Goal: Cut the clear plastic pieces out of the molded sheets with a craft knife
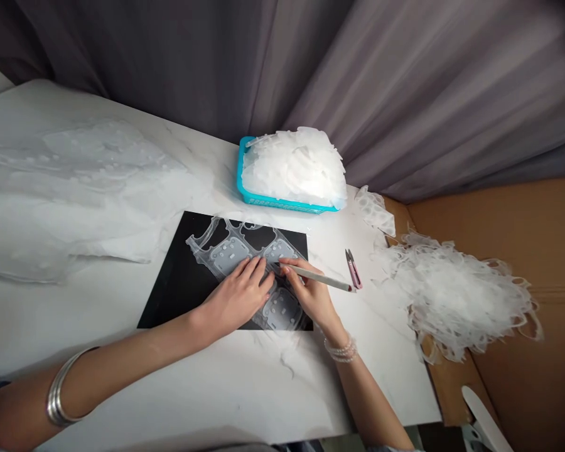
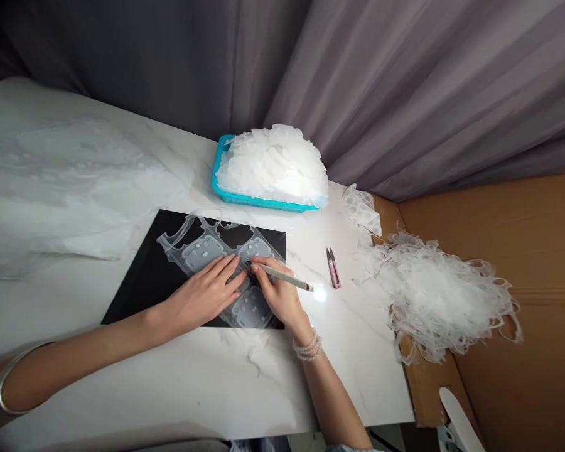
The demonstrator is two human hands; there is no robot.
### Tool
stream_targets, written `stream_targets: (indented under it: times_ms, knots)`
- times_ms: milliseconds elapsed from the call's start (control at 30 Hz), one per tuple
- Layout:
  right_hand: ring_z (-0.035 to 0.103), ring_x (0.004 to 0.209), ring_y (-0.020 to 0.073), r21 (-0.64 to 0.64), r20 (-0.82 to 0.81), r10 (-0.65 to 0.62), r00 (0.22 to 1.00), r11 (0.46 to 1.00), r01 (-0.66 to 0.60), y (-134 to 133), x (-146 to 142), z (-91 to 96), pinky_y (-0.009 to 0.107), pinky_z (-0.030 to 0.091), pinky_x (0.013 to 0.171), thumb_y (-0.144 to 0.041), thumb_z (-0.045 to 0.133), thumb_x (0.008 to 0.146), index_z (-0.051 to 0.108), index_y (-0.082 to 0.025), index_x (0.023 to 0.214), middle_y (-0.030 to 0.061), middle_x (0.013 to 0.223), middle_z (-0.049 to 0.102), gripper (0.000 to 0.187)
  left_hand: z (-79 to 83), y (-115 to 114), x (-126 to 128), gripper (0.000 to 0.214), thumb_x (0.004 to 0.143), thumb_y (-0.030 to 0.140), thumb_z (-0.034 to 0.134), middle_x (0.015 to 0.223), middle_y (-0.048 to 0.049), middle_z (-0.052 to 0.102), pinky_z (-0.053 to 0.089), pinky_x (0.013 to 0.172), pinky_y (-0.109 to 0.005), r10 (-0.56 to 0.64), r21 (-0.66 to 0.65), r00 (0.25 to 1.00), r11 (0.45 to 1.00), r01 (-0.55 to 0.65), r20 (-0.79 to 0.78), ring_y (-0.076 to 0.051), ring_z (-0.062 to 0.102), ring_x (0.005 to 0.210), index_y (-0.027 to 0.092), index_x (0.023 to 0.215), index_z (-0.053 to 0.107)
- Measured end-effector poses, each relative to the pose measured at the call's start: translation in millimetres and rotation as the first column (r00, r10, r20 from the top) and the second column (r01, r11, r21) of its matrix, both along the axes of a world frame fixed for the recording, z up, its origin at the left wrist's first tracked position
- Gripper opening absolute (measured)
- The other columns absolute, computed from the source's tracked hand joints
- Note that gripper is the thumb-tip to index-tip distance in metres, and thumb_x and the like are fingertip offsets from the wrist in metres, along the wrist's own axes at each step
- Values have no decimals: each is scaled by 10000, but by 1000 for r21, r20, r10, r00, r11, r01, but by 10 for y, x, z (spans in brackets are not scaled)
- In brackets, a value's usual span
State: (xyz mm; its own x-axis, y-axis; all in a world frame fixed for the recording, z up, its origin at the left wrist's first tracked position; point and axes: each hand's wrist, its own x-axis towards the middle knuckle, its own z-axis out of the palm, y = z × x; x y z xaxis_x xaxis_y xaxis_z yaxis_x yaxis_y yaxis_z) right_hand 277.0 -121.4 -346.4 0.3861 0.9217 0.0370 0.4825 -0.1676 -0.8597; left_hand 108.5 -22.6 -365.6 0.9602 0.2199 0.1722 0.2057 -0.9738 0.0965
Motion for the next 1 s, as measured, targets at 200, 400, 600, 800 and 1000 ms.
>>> stream_targets:
  times_ms: [200, 400, 600, 800, 1000]
  knots:
    - [664, 887, 217, 36, 114, 94, 989, 995, -98, 25, -16, -7, 351, 506, 826, -306, 510, 986, 723, -244, 1032, 64, 968, 719, 227, 5, -30, -15, 400, 987, 232, 437, 1361, -287, 568, 393, 1095, -489, -5, 56, 1000, 998, 6, -13, -378, 521, 1308, 55, 1326, 556]
    - [663, 853, 211, 73, 239, 120, 963, 987, -142, 51, -42, -42, 357, 531, 799, -279, 472, 1003, 701, -219, 1051, 74, 963, 722, 242, -17, -31, -11, 391, 992, 274, 455, 1338, -247, 604, 412, 1084, -464, 19, 97, 999, 995, -22, 32, -342, 560, 1271, 70, 1301, 582]
    - [662, 869, 210, 56, 295, 148, 944, 984, -172, 50, -58, -62, 365, 542, 818, -260, 457, 1009, 690, -232, 1097, 71, 988, 717, 251, -38, -30, -12, 371, 985, 277, 469, 1305, -237, 630, 425, 1074, -461, 7, 142, 999, 990, -14, 46, -340, 573, 1255, 72, 1261, 610]
    - [655, 865, 203, 74, 306, 143, 941, 982, -173, 49, -73, -53, 364, 543, 821, -248, 457, 1010, 687, -228, 1082, 68, 986, 718, 242, -35, -23, -7, 394, 991, 291, 452, 1307, -233, 631, 429, 1069, -452, 8, 153, 999, 988, -14, 38, -337, 573, 1254, 58, 1266, 611]
    - [656, 882, 210, 98, 369, 156, 916, 974, -205, 92, -92, -109, 382, 558, 830, -217, 448, 1006, 666, -210, 1064, 87, 991, 718, 225, -38, -32, -6, 422, 983, 299, 471, 1324, -246, 617, 415, 1079, -455, 9, 153, 1000, 988, -12, 24, -348, 554, 1272, 22, 1268, 612]
